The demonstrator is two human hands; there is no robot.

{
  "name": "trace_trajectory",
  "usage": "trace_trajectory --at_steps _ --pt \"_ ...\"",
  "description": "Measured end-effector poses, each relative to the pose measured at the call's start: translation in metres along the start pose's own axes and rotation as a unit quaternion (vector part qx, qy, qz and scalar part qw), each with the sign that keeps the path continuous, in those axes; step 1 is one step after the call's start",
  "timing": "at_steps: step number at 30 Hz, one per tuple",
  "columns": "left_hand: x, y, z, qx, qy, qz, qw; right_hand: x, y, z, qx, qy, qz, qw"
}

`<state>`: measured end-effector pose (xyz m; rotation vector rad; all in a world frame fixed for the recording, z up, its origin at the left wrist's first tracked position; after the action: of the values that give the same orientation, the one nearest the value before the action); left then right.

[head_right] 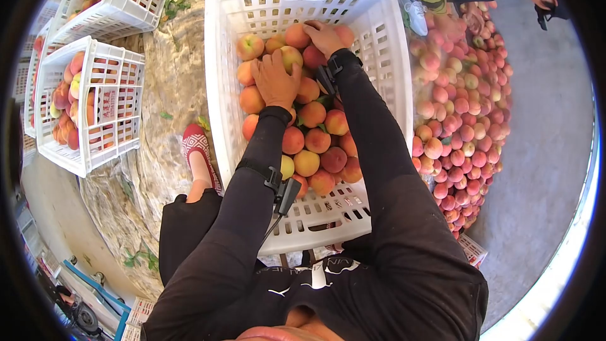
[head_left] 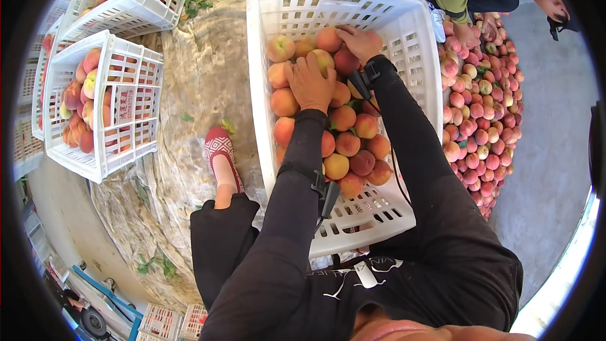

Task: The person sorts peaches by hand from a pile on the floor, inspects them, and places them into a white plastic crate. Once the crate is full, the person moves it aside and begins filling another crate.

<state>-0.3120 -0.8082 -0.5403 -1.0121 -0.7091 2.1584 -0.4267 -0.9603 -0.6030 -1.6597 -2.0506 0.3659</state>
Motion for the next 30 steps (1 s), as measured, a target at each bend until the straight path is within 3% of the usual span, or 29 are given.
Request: trace_trajectory --at_steps 4,6,8,10,11,13,18,21,23,27,29,30 --pt "-0.005 0.001 -0.001 -0.016 0.014 0.033 0.999 0.003 0.01 0.011 -0.055 -0.008 0.004 0.998" --pt "-0.005 0.003 -0.002 -0.022 -0.013 -0.006 1.0 -0.003 0.021 0.016 0.027 -0.12 -0.019 0.992" --pt "-0.01 0.012 0.0 -0.025 -0.033 -0.044 0.998 0.017 0.022 0.007 0.038 -0.138 0.013 0.99" --pt "-0.02 -0.001 0.021 0.033 0.032 0.057 0.997 0.036 0.019 0.002 0.071 -0.134 0.026 0.988" --pt "-0.025 0.004 0.022 0.038 0.041 0.053 0.997 0.037 0.015 -0.001 0.069 -0.131 0.037 0.988" --pt "-0.024 0.032 0.043 0.029 0.221 -0.03 0.974 0.04 0.017 -0.003 0.055 -0.148 0.016 0.987" --pt "-0.032 0.045 0.037 -0.016 0.245 -0.067 0.967 0.052 0.016 -0.006 0.079 -0.237 0.012 0.968" --pt "-0.03 0.044 0.039 -0.056 0.252 -0.101 0.961 0.093 0.001 -0.037 0.155 -0.31 0.088 0.934" --pt "-0.032 0.046 0.018 -0.103 0.164 -0.113 0.975 0.115 0.002 -0.051 0.26 -0.361 0.107 0.889" --pt "-0.033 0.043 0.001 -0.094 0.102 -0.118 0.983 0.104 -0.002 -0.047 0.176 -0.349 0.064 0.918" --pt "-0.032 0.037 0.0 -0.091 0.097 -0.081 0.988 0.089 -0.013 -0.027 0.01 -0.16 0.015 0.987" --pt "-0.031 0.038 0.0 -0.092 0.097 -0.081 0.988 0.085 -0.012 -0.017 0.009 -0.16 0.015 0.987"
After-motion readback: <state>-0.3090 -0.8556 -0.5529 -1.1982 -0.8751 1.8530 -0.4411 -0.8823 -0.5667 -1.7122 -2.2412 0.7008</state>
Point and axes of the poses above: each hand's wrist, its own x-axis away from the middle knuckle, its own y-axis out of the palm, z = x × y, the point moved 10 cm from there along -x, towards the middle knuckle, and after that the axes turned 12 degrees about z, right-handed, at the moved point
